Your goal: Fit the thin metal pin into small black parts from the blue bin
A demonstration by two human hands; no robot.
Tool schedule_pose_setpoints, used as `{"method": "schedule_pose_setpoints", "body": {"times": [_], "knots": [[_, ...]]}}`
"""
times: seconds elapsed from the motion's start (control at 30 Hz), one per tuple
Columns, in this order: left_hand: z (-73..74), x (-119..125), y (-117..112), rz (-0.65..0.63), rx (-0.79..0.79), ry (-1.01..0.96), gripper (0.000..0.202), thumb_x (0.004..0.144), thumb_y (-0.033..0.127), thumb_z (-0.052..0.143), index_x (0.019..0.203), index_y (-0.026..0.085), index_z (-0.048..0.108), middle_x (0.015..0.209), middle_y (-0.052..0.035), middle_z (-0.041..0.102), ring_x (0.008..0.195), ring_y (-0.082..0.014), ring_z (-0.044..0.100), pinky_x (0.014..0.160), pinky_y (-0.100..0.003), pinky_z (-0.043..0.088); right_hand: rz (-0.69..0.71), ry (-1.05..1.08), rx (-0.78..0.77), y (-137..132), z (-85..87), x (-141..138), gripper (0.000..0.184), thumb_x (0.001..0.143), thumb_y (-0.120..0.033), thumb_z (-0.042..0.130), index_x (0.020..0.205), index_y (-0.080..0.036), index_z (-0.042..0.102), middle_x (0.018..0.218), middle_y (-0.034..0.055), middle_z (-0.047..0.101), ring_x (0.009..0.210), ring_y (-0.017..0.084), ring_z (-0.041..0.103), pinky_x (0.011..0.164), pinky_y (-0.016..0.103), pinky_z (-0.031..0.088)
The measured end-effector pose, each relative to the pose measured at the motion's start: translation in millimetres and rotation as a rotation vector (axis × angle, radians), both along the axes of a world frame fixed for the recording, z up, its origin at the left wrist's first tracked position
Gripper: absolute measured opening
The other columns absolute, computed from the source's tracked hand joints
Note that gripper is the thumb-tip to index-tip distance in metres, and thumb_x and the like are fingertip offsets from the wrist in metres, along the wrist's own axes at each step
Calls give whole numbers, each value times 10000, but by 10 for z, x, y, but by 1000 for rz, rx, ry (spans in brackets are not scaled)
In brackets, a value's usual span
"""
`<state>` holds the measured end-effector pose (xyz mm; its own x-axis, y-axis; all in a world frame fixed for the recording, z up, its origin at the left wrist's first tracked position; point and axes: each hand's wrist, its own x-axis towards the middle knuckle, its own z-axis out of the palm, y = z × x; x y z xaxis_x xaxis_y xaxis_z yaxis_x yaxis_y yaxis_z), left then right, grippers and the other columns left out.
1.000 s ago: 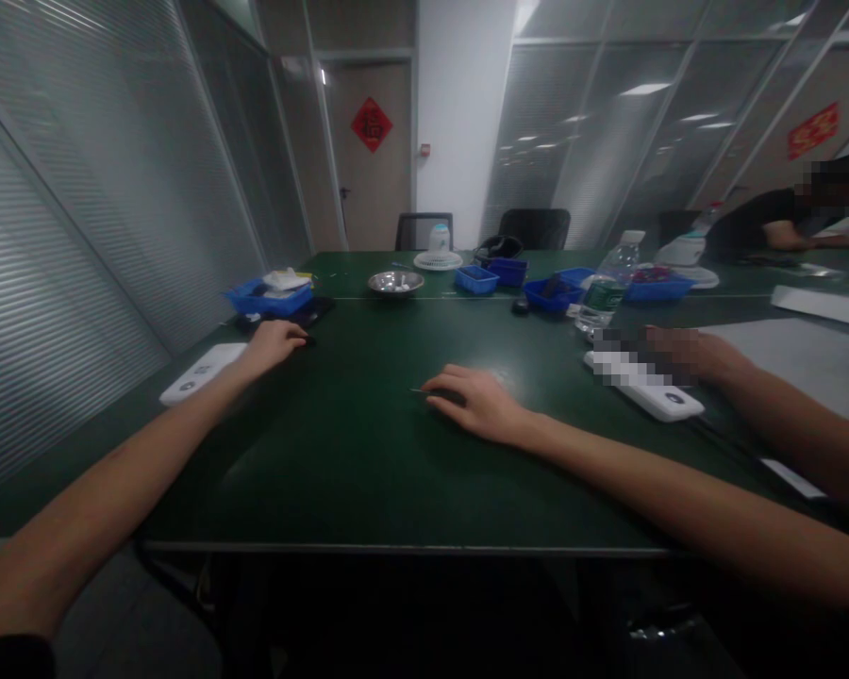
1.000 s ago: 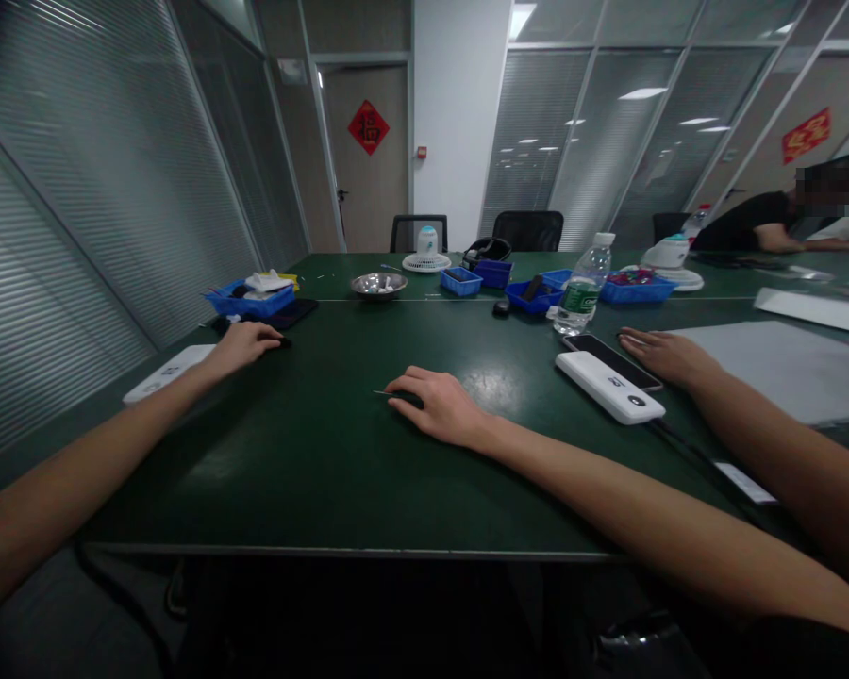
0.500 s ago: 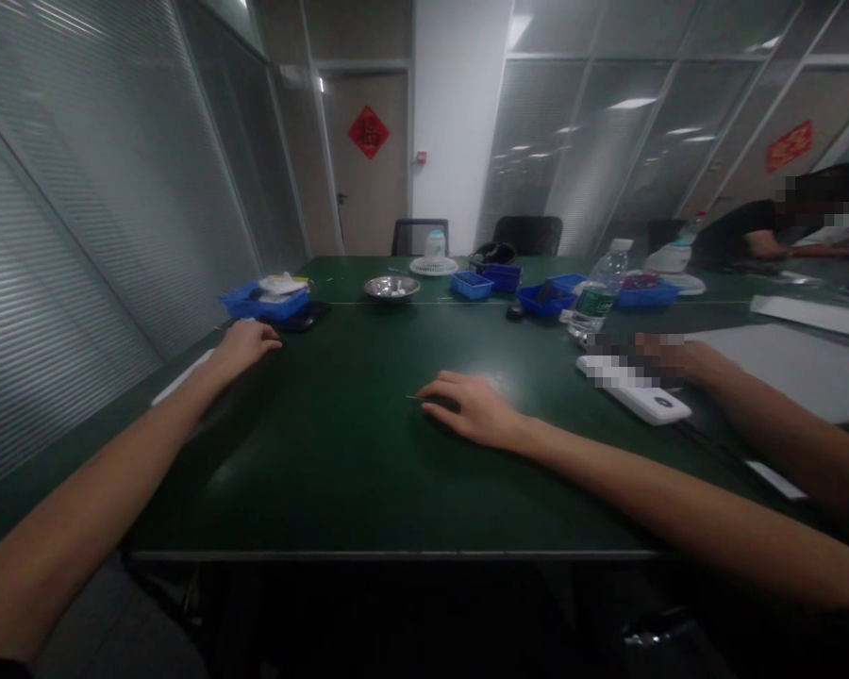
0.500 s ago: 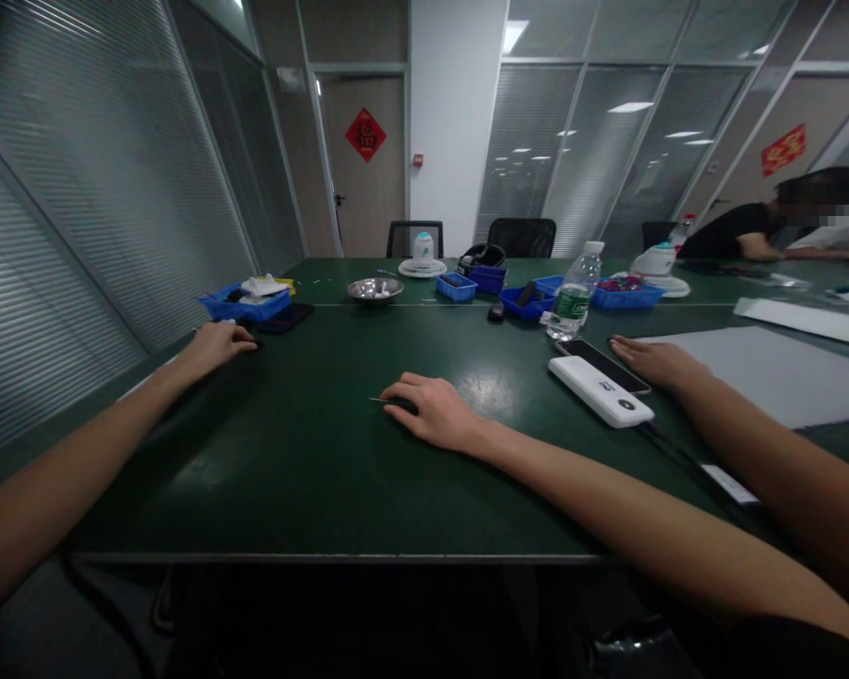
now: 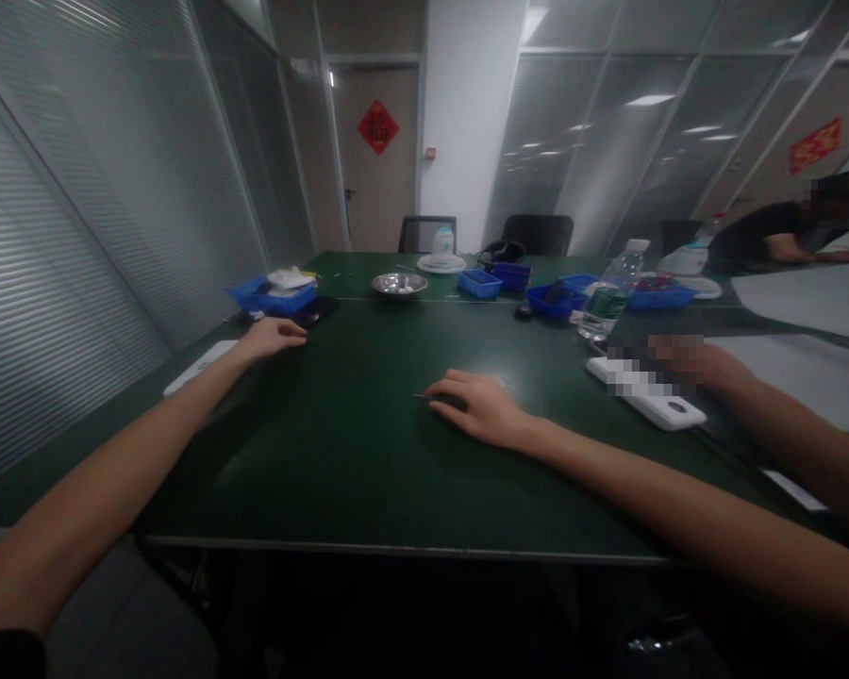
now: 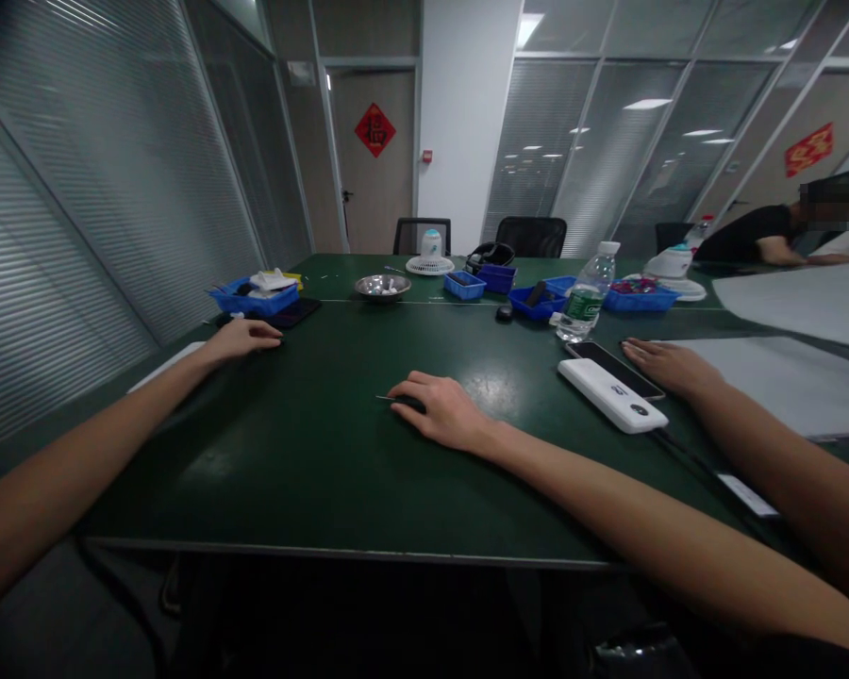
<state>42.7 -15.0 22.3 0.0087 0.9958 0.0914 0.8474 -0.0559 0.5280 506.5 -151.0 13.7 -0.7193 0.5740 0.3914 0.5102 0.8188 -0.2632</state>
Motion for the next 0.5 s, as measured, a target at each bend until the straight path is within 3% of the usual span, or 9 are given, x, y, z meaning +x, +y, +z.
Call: {"method": "schedule_pose_setpoints", "body": {"times": [0.07,0.13,0.23,0.3,0.4,0.5], "knots": [[19,224,-83,-109,-44,-54,401,775,398,797,1120,194,788,1120,-85,780,1014,-267,718,903,-354,543,-1,0,0,4,-2,-2,288,1056,-356,553,1254,-195,685,1123,84,684,899,178,652,752,311,508],[31,594,-247,-301,-83,-105,367,810,392,780,1132,216,785,1187,-66,764,1090,-254,699,951,-351,528,4,18,-2,3,-2,-7,285,1052,-356,561,1251,-196,686,1121,84,684,910,182,656,767,316,510],[8,1264,-618,-611,-85,-180,345,905,392,717,1212,240,758,1251,-52,735,1131,-228,673,964,-342,511,19,59,1,-13,8,-16,274,1048,-347,565,1235,-196,698,1087,84,684,906,183,655,782,317,510],[-30,1628,-876,-741,-35,-210,322,952,390,678,1217,225,755,1211,-62,741,1051,-214,679,897,-322,513,32,68,4,-32,20,-20,265,1045,-334,564,1219,-195,708,1052,80,680,880,178,649,767,306,502],[-71,1887,-1128,-797,71,-195,288,975,375,667,1199,225,766,1127,-59,749,941,-193,662,815,-299,485,50,71,-3,-57,38,-19,254,1031,-321,575,1194,-186,716,1021,74,677,834,166,639,726,286,484],[-70,1887,-1181,-768,92,-186,260,975,351,675,1175,220,777,1066,-48,754,858,-180,646,755,-293,465,26,87,-12,-59,37,-15,234,1015,-307,588,1154,-177,725,1006,67,684,809,159,633,701,280,469]]}}
